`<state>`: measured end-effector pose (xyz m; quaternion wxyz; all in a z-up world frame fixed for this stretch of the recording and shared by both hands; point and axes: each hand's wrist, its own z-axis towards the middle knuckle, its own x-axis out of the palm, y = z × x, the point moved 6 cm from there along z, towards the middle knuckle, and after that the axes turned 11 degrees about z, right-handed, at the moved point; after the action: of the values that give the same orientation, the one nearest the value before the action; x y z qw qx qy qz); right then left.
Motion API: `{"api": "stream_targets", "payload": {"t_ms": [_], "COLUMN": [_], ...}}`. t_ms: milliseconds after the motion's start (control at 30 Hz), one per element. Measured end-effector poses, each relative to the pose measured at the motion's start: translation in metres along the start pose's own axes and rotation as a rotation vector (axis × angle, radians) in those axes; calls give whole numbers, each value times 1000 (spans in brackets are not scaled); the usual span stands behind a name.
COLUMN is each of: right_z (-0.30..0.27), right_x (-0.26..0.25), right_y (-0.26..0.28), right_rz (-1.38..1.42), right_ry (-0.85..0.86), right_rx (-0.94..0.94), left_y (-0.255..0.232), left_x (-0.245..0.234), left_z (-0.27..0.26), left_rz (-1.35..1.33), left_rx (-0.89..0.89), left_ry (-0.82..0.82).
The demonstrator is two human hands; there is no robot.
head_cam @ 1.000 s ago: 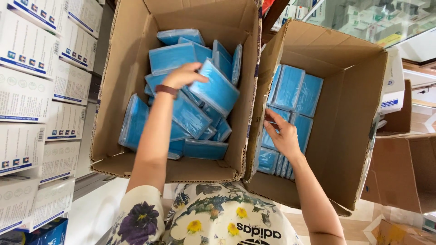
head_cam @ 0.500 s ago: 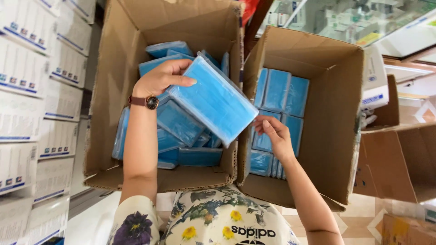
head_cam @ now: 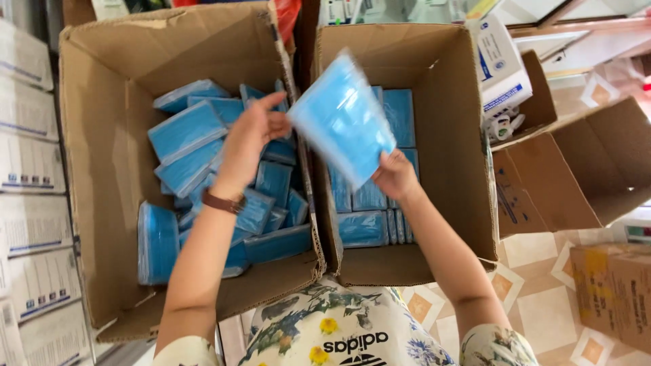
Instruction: The recorder is organizing blue face masks into cardboard boxes.
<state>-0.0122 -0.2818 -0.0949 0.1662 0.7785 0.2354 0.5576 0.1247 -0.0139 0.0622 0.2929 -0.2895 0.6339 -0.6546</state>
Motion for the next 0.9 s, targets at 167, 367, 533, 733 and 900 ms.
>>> {"api": "stream_targets", "payload": {"t_ms": [167, 367, 533, 733, 900], "right_z": [27, 50, 72, 78, 97], "right_x": [-36, -181, -288, -294, -337], "right_y": [63, 99, 71, 47, 24], "right_rz": [64, 37, 5, -40, 90], "right_ry": [-81, -403, -611, -857, -955], "right_rx": [-207, -432, -408, -312, -195], "left_y": [46, 57, 54, 46, 45], "left_x": [66, 93, 92, 94, 97], "left_z": [6, -4, -3, -1, 1], "left_rz": [682, 1056, 1068, 1096, 1099], "left_rx": [285, 338, 327, 294, 268], "left_ry": [-43, 46, 31, 38, 23]}}
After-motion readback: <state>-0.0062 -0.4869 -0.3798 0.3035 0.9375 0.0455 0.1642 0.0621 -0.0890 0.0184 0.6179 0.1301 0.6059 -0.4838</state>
